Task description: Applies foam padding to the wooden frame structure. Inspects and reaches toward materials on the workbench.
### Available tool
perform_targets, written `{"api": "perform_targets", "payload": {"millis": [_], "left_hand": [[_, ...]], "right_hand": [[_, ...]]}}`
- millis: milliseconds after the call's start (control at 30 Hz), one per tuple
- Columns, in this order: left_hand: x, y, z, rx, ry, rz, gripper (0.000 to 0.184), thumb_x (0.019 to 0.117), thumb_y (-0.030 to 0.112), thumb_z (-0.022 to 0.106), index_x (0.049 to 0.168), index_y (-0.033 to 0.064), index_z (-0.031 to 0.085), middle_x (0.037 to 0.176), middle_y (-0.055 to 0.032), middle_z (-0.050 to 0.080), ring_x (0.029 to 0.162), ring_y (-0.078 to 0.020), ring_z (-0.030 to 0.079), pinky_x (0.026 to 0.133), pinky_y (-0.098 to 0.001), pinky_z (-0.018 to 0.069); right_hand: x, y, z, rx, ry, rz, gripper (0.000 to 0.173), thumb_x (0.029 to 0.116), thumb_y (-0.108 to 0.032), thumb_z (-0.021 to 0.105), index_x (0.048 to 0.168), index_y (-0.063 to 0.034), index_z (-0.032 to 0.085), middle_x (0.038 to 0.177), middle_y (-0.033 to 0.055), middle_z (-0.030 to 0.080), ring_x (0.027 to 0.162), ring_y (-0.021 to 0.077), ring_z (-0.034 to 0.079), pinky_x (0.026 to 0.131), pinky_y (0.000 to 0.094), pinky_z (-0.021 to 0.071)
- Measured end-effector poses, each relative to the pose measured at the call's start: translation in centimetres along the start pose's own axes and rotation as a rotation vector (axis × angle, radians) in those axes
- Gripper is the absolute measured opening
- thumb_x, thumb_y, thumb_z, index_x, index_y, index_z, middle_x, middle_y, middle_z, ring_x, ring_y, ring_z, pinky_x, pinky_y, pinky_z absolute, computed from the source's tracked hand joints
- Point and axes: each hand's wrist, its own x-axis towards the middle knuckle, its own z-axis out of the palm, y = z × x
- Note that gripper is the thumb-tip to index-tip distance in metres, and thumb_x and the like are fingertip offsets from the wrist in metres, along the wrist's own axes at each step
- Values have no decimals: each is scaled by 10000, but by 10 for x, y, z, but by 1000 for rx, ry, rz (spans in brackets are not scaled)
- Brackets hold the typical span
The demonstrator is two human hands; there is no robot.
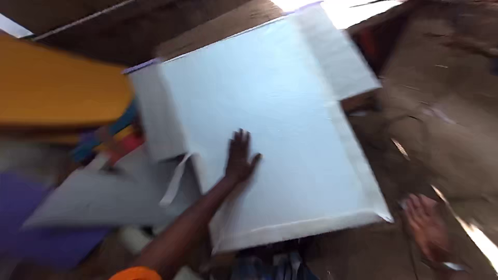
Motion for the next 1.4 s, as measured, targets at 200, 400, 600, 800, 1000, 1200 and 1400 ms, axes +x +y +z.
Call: {"api": "perform_targets", "payload": {"millis": [200,400,600,800,1000,1200,1400], "left_hand": [[-184,-16,-12,-456,174,-848,698,1061,327,508,1589,-55,255,1640,-286,272,1531,-386,291,1254,-505,283],[-70,-100,-39,-574,101,-941,577,1122,420,338,1514,15,465,1498,-231,526,1409,-361,496,1187,-572,363],[-23,-117,-47,-463,49,-999,601,1119,481,291,1465,64,551,1477,-195,563,1423,-348,488,1190,-592,338],[-38,-117,-54,-540,30,-852,559,1139,390,261,1496,33,502,1535,-188,506,1478,-293,423,1242,-492,288],[-148,-83,-26,-738,-3,-918,628,1109,486,341,1495,9,479,1507,-210,517,1447,-267,458,1226,-465,332],[-311,-26,-24,-1020,-307,-1115,539,1129,329,373,1577,31,358,1582,-213,424,1452,-317,439,1206,-512,345],[-335,2,2,-1398,204,-1447,477,1118,326,411,1444,-14,486,1392,-178,589,1233,-245,603,1046,-427,507]], "right_hand": [[37,-13,54,-598,-376,26,752,1076,-578,204,1605,-46,256,1606,172,377,1455,198,412,1193,395,367],[38,-8,86,-838,-366,-37,822,1066,-451,425,1589,97,109,1620,361,191,1522,403,256,1245,496,239],[38,-7,96,-901,-326,44,972,1016,-540,505,1621,11,-18,1657,319,107,1537,379,218,1235,520,249],[35,2,94,-960,-244,-12,1041,975,-497,610,1625,2,-32,1661,322,89,1540,410,192,1235,557,215],[34,-2,98,-937,-267,23,1024,994,-511,575,1630,-34,-71,1683,271,65,1554,357,172,1241,531,212],[43,-9,90,-922,-313,125,966,1009,-615,461,1642,-93,-50,1684,234,108,1531,320,239,1206,531,284],[31,-44,89,-830,-536,369,789,1038,-667,213,1638,-161,133,1556,175,415,1347,267,503,1056,498,475]]}}
